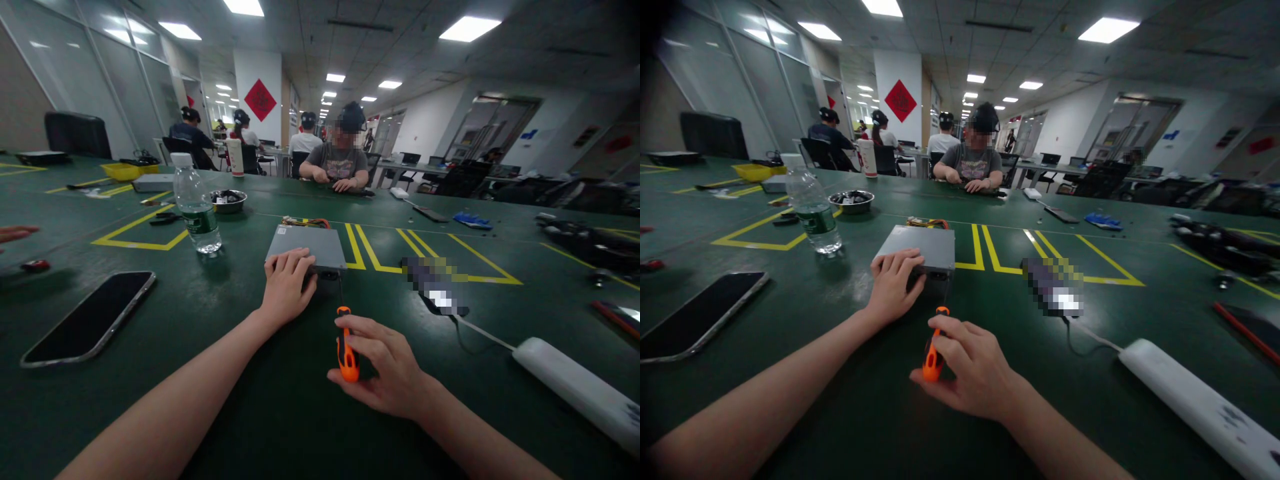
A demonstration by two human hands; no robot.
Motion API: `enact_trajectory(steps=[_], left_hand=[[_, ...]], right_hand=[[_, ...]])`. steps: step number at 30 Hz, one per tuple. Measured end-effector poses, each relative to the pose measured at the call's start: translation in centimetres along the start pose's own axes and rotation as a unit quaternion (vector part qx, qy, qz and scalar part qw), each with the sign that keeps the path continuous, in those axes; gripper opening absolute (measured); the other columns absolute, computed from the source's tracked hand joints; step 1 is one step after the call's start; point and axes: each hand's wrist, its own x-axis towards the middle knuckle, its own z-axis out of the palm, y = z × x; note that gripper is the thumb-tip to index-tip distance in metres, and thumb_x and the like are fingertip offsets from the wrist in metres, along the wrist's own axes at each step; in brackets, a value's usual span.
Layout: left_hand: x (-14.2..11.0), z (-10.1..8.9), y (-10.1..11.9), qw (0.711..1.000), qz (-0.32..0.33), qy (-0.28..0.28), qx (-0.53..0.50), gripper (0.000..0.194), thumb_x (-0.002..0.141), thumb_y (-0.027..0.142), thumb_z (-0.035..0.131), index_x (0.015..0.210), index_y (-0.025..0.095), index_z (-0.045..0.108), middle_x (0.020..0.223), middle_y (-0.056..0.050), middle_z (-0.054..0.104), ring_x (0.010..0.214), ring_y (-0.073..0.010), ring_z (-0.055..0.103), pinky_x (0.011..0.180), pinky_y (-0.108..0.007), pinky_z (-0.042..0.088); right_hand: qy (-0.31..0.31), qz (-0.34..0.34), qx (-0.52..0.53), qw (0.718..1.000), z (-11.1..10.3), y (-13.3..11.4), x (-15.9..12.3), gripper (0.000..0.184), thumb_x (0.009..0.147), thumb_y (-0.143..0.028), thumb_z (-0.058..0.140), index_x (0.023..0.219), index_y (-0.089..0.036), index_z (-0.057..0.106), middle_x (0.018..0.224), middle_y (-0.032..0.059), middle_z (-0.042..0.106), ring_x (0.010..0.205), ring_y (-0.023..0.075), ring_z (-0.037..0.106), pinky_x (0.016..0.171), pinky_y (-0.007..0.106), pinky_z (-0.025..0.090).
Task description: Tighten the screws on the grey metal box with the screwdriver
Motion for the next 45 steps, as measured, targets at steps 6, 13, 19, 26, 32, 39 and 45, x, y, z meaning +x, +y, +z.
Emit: enact_trajectory(steps=[6, 13, 19, 26, 32, 39, 45], left_hand=[[0.0, 0.1, 0.0, 1.000, 0.002, 0.005, -0.002, 0.025, 0.082, 0.027, 0.048, 0.106, 0.024, 0.050, 0.120, -0.006, 0.055, 0.114, -0.0237, 0.044, 0.091, -0.044, 0.025], [0.1, 0.1, -0.1, 1.000, 0.006, 0.004, 0.003, 0.024, 0.082, 0.028, 0.048, 0.105, 0.023, 0.050, 0.120, -0.006, 0.055, 0.113, -0.0233, 0.044, 0.091, -0.043, 0.025], [0.1, 0.1, 0.0, 1.000, 0.007, 0.009, 0.003, 0.024, 0.081, 0.026, 0.048, 0.105, 0.024, 0.050, 0.119, -0.006, 0.056, 0.112, -0.0236, 0.045, 0.090, -0.043, 0.026], [0.0, 0.2, -0.2, 1.000, 0.004, 0.009, 0.000, 0.024, 0.082, 0.027, 0.048, 0.105, 0.024, 0.050, 0.120, -0.006, 0.055, 0.114, -0.0236, 0.043, 0.091, -0.043, 0.026], [0.0, 0.0, 0.0, 1.000, 0.003, 0.000, 0.006, 0.024, 0.082, 0.028, 0.047, 0.105, 0.024, 0.050, 0.120, -0.006, 0.055, 0.113, -0.0229, 0.044, 0.091, -0.042, 0.026], [0.1, -0.2, 0.1, 1.000, 0.005, 0.002, 0.000, 0.024, 0.081, 0.027, 0.048, 0.105, 0.023, 0.051, 0.119, -0.006, 0.056, 0.112, -0.0232, 0.045, 0.091, -0.042, 0.026], [0.1, -0.2, 0.0, 1.000, 0.005, 0.003, -0.004, 0.024, 0.082, 0.028, 0.047, 0.105, 0.023, 0.051, 0.120, -0.006, 0.055, 0.113, -0.0230, 0.044, 0.091, -0.043, 0.026]], right_hand=[[-0.053, -0.012, -0.029, 0.998, -0.2, 0.0, 0.1, 0.033, 0.085, -0.038, 0.050, 0.109, -0.015, 0.047, 0.103, 0.0156, 0.058, 0.083, 0.0200, 0.062, 0.065, 0.031, 0.053], [-0.019, 0.017, 0.026, 0.999, -0.3, -0.1, -0.1, 0.038, 0.084, -0.038, 0.050, 0.111, -0.013, 0.041, 0.106, 0.0156, 0.057, 0.096, 0.0201, 0.060, 0.073, 0.030, 0.053], [-0.024, -0.012, -0.032, 0.999, -0.1, 0.0, 0.1, 0.033, 0.084, -0.038, 0.052, 0.106, -0.014, 0.048, 0.103, 0.0151, 0.060, 0.080, 0.0185, 0.063, 0.063, 0.029, 0.052], [-0.021, -0.004, -0.010, 1.000, -0.2, -0.2, 0.2, 0.035, 0.086, -0.040, 0.046, 0.108, -0.013, 0.045, 0.101, 0.0159, 0.061, 0.082, 0.0193, 0.064, 0.064, 0.029, 0.052], [0.005, -0.019, -0.038, 0.999, -0.2, -0.1, 0.2, 0.028, 0.084, -0.037, 0.052, 0.100, -0.013, 0.048, 0.096, 0.0166, 0.064, 0.073, 0.0185, 0.065, 0.057, 0.028, 0.052], [0.035, -0.025, 0.003, 0.999, 0.3, 0.1, 0.0, 0.030, 0.084, -0.036, 0.051, 0.103, -0.015, 0.041, 0.094, 0.0150, 0.065, 0.076, 0.0174, 0.067, 0.061, 0.027, 0.054], [0.007, -0.045, 0.036, 0.998, 0.8, 0.0, 0.5, 0.034, 0.085, -0.036, 0.051, 0.106, -0.013, 0.040, 0.097, 0.0168, 0.064, 0.085, 0.0189, 0.066, 0.066, 0.027, 0.054]])
